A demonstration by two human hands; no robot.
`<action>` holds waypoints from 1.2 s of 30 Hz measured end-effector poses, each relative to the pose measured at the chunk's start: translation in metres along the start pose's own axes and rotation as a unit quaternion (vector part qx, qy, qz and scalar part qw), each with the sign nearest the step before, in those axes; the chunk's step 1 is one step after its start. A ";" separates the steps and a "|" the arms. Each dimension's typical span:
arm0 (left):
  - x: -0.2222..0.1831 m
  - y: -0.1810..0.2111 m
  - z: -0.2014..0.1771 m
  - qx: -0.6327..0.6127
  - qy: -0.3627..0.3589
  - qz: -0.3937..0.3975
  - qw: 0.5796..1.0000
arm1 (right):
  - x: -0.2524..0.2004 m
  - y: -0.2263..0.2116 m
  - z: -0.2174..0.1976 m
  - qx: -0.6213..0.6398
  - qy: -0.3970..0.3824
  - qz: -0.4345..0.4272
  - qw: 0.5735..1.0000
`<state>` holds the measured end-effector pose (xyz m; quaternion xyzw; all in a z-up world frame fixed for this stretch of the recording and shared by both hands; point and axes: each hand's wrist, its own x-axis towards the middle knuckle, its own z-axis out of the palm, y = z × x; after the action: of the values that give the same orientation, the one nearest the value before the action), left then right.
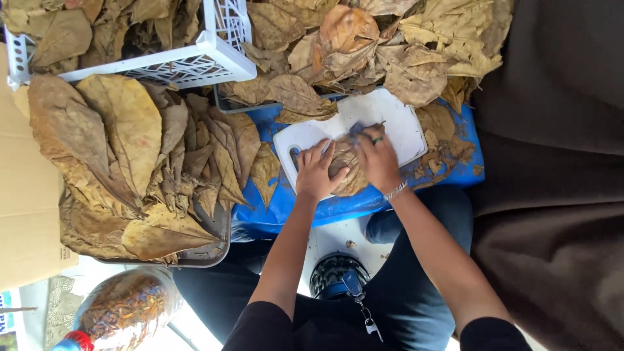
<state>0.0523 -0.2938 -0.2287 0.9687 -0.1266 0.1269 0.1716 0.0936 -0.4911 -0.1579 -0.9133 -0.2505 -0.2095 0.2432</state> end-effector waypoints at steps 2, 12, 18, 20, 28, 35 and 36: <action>0.003 0.000 -0.006 -0.002 -0.010 -0.001 1.000 | -0.013 -0.014 0.015 0.038 -0.035 -0.016 0.999; 0.001 0.004 -0.009 -0.020 0.004 0.001 1.000 | 0.010 0.013 0.006 -0.048 0.019 0.018 0.998; 0.004 0.003 0.001 -0.012 0.020 -0.009 1.000 | -0.016 -0.029 0.025 0.009 -0.073 -0.002 0.997; 0.001 0.003 -0.003 -0.014 0.022 -0.004 1.000 | -0.015 -0.010 0.032 -0.029 -0.069 0.002 0.997; 0.000 0.005 -0.008 -0.019 0.017 0.001 1.000 | 0.030 -0.012 -0.002 -0.084 -0.075 0.092 0.989; 0.001 0.003 -0.004 -0.009 0.011 0.003 1.000 | 0.008 0.002 0.024 -0.052 -0.127 0.030 0.990; 0.001 0.003 -0.002 -0.015 0.016 0.001 1.000 | 0.017 0.007 0.016 -0.064 -0.116 0.053 0.990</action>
<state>0.0520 -0.2955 -0.2255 0.9637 -0.1266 0.1407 0.1881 0.1147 -0.4811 -0.1648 -0.9571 -0.2145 -0.1043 0.1647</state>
